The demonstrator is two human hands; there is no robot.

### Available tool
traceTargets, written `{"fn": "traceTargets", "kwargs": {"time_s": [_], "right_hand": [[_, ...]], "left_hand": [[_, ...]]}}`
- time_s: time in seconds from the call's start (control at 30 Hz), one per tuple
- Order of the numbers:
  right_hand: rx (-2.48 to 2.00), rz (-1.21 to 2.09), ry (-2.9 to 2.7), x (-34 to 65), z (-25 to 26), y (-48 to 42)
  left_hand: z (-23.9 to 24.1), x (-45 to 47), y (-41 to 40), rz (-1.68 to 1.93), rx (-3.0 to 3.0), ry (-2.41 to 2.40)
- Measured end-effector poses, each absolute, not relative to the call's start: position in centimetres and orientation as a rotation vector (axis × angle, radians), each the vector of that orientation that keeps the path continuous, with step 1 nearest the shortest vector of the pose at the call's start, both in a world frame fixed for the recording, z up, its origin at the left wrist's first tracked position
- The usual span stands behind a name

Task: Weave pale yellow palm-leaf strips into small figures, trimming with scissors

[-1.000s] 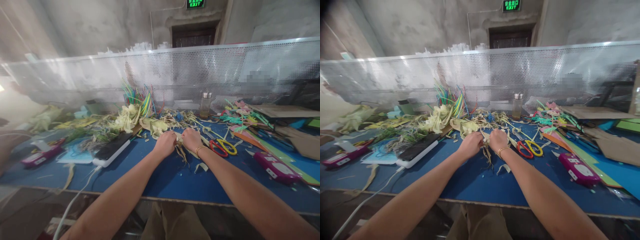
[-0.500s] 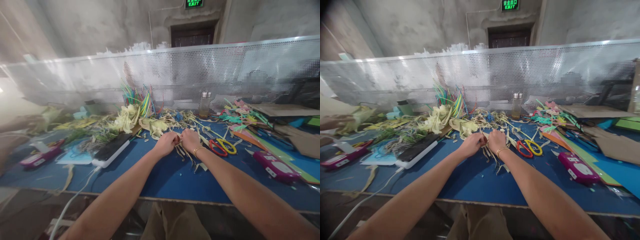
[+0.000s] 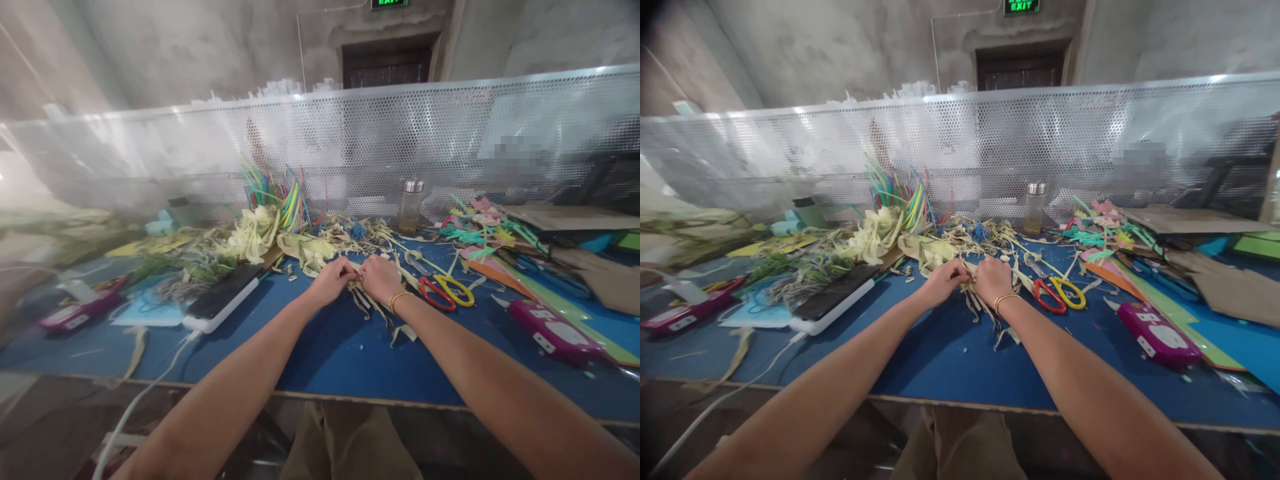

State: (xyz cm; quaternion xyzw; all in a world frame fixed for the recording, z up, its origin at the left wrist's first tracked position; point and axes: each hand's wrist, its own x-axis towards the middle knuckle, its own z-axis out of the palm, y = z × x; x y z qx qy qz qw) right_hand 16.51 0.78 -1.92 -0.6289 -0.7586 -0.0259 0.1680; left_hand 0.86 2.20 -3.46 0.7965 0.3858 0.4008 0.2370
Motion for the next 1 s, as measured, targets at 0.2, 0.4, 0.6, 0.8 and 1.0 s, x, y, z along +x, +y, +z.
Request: {"fn": "traceTargets", "kwargs": {"time_s": [0.2,0.4,0.6,0.8,1.0], "right_hand": [[-1.79,0.003,-2.144,16.8,-1.5,0.8],[-1.765,0.135,-2.171,17.2,-0.9,0.9],[-1.738,0.186,-2.162,16.6,-0.9,0.6],[-1.753,0.183,-2.102,16.1,-0.8,0.2],[-1.734,0.19,-2.055,15.7,-0.6,-0.4]], "left_hand": [[-3.4,0.7,2.4,1.157,1.889,1.13],[-3.2,0.6,2.2,1.207,1.74,1.134],[-3.6,0.5,2.7,1.157,1.755,1.11],[-3.9,0.4,2.9,1.129,1.865,1.214],[-4.0,0.4,2.8,1.131,1.848,1.18]]}}
